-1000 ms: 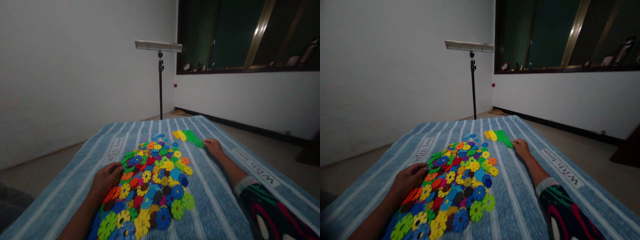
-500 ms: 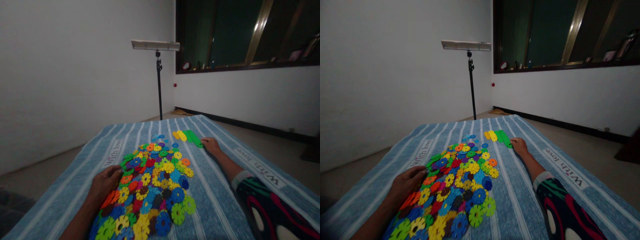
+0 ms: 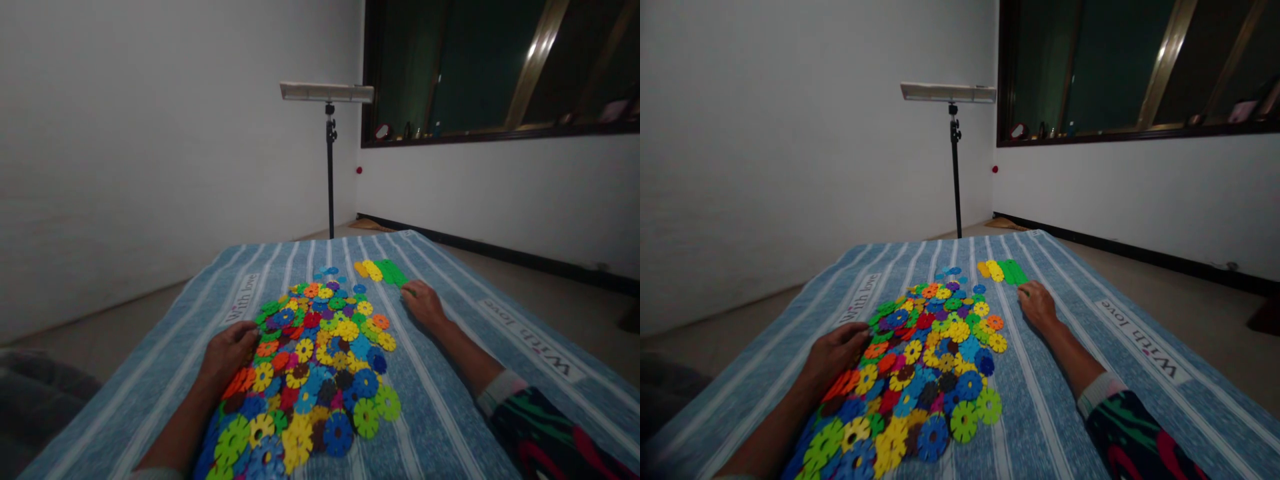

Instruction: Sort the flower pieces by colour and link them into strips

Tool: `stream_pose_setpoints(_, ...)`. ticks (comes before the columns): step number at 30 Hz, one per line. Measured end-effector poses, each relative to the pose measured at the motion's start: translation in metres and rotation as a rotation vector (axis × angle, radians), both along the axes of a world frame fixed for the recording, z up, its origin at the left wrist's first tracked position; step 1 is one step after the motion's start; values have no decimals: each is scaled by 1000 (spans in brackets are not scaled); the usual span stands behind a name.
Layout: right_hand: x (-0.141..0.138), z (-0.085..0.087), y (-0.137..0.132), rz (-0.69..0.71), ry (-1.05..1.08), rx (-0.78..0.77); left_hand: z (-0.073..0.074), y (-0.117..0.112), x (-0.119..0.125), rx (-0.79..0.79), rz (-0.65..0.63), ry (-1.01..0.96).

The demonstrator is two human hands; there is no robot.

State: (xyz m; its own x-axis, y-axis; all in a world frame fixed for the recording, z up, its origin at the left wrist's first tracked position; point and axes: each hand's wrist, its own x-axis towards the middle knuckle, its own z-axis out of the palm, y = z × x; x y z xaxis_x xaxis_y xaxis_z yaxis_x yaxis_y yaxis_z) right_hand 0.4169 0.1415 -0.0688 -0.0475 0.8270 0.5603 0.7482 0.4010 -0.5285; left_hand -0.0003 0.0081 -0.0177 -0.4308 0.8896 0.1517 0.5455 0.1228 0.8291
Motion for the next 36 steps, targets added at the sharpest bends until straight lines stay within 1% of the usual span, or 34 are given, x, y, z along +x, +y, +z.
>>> stream_pose_setpoints(2,-21,7,-12,193,-22,-14,-1,0,0,22,9,11)
stream_pose_setpoints(4,-43,14,-22,362,-50,-71,-2,1,-1,28,12,24)
stream_pose_setpoints(5,-53,17,-26,409,-70,-109,-2,1,-2,27,10,35)
stream_pose_setpoints(6,-62,20,-29,427,-99,-145,-3,1,-2,29,6,51)
stream_pose_setpoints(9,-80,26,-34,389,-230,-229,-3,1,-4,39,-8,96)
stream_pose_setpoints(11,-86,27,-35,359,-312,-258,-3,1,-4,33,-16,89)
stream_pose_setpoints(13,-89,26,-36,349,-342,-276,-4,1,-4,23,-25,79)
stream_pose_setpoints(20,-89,22,-36,324,-224,-313,-12,4,-10,9,-43,89)
stream_pose_setpoints(23,-88,20,-37,305,-157,-297,-14,5,-11,19,-40,87)
stream_pose_setpoints(26,-88,18,-39,271,-84,-274,-11,5,-10,19,-23,93)
stream_pose_setpoints(29,-89,15,-39,240,37,-297,-9,6,-11,24,-22,103)
stream_pose_setpoints(33,-87,10,-33,262,351,-395,-11,9,-15,12,-31,108)
stream_pose_setpoints(36,-68,12,-23,291,574,-413,-11,10,-17,21,-18,144)
